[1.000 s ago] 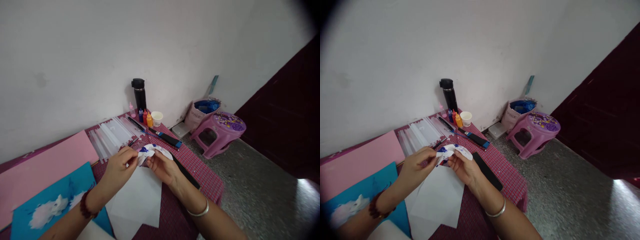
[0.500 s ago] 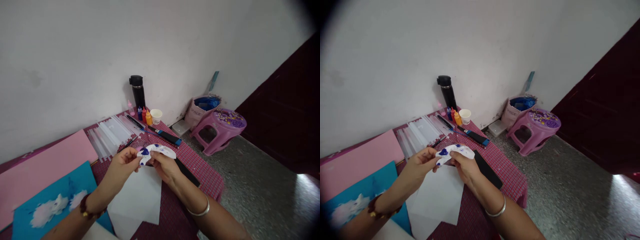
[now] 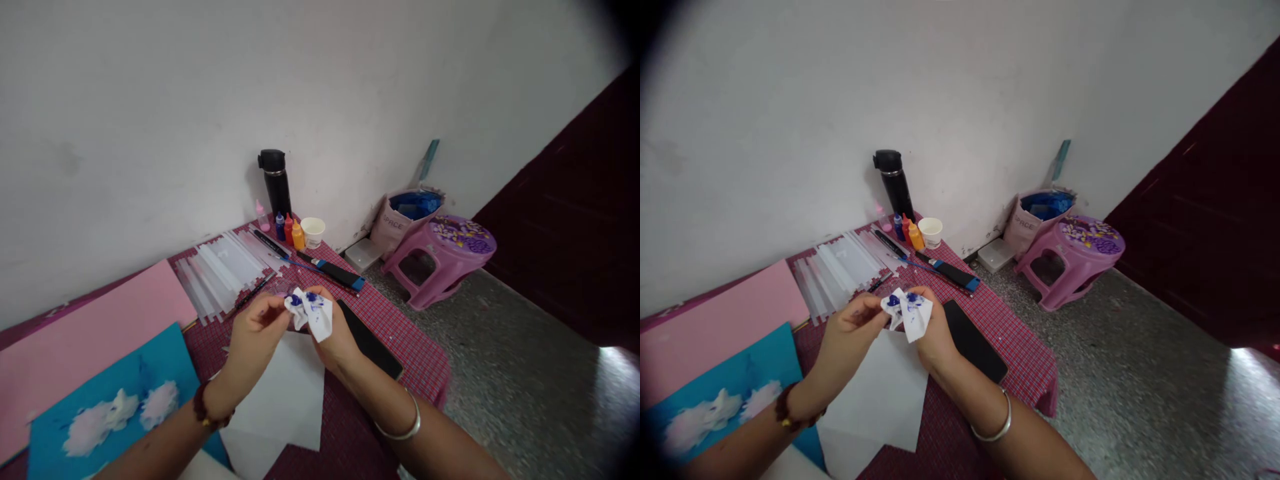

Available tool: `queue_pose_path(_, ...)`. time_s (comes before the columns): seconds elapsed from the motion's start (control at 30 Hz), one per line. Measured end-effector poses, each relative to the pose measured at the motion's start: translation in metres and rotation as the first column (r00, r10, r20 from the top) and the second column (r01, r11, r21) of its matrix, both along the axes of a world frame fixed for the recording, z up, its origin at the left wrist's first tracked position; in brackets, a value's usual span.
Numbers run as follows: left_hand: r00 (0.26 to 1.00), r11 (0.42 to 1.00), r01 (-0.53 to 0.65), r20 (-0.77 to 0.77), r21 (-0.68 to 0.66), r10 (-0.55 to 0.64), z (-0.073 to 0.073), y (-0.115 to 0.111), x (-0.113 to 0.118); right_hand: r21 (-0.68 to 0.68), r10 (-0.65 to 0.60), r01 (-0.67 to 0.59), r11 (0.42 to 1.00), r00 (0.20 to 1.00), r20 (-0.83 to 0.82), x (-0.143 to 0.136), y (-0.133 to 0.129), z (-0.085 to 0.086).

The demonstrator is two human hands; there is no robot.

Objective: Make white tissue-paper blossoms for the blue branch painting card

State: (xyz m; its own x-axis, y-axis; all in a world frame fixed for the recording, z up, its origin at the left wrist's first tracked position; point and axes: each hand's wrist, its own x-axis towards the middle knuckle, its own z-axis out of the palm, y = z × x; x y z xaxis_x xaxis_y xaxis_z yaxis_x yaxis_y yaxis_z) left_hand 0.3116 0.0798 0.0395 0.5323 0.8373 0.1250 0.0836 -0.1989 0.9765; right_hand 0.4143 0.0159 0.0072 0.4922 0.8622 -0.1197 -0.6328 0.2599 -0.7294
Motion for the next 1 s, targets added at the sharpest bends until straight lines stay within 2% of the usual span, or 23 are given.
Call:
queue_pose_path(0.03, 0.999, 0.984, -0.004, -0.046, 0.179, 0.012, 0.000, 0.002, -0.001, 0.001, -0.001, 0.001, 1.000, 1.000, 0.004, 0.000, 0.000, 0.000)
queue_pose_path(0.1, 0.996, 0.888, 0.022, -0.090, 0.459, 0.022, 0.000, 0.005, -0.004, -0.002, -0.002, 0.002, 1.000, 1.000, 0.019, -0.001, -0.001, 0.001)
queue_pose_path(0.17, 0.994, 0.782, 0.079, -0.113, 0.618, -0.011, -0.001, 0.008, -0.007, -0.014, 0.006, -0.005, 1.000, 0.999, 0.045, 0.000, -0.001, 0.000)
queue_pose_path(0.3, 0.977, 0.564, 0.207, -0.204, 0.799, -0.069, -0.006, 0.013, -0.010, -0.032, 0.021, -0.019, 0.999, 0.997, 0.074, 0.001, -0.001, -0.004)
queue_pose_path(0.4, 0.950, 0.394, 0.300, -0.308, 0.869, -0.045, -0.006, 0.016, -0.010, -0.048, 0.045, -0.041, 0.998, 0.996, 0.078, 0.002, -0.001, -0.005)
queue_pose_path(0.47, 0.938, 0.347, 0.326, -0.346, 0.879, -0.007, -0.003, 0.019, -0.009, -0.055, 0.083, -0.079, 0.995, 0.994, 0.069, 0.004, -0.002, -0.003)
queue_pose_path(0.57, 0.937, 0.374, 0.313, -0.348, 0.873, 0.027, 0.005, 0.023, -0.007, -0.023, 0.176, -0.176, 0.984, 0.984, 0.016, 0.010, -0.005, 0.003)
queue_pose_path(0.67, 0.926, 0.443, 0.338, -0.378, 0.830, 0.001, 0.012, 0.027, -0.004, 0.054, 0.249, -0.249, 0.967, 0.968, -0.002, 0.017, -0.008, 0.008)
queue_pose_path(0.77, 0.913, 0.599, 0.372, -0.397, 0.709, -0.097, 0.015, 0.027, -0.002, 0.084, 0.253, -0.253, 0.964, 0.967, 0.006, 0.021, -0.008, 0.009)
queue_pose_path(0.87, 0.931, 0.761, 0.330, -0.324, 0.559, -0.166, 0.011, 0.025, 0.001, 0.060, 0.224, -0.224, 0.973, 0.975, 0.009, 0.023, -0.007, 0.008)
queue_pose_path(0.93, 0.947, 0.813, 0.288, -0.275, 0.506, -0.165, 0.007, 0.023, 0.003, 0.054, 0.207, -0.207, 0.977, 0.978, 0.003, 0.024, -0.007, 0.008)
queue_pose_path(1.0, 0.956, 0.829, 0.262, -0.252, 0.495, -0.151, 0.004, 0.023, 0.004, 0.062, 0.198, -0.196, 0.979, 0.980, -0.017, 0.024, -0.007, 0.009)
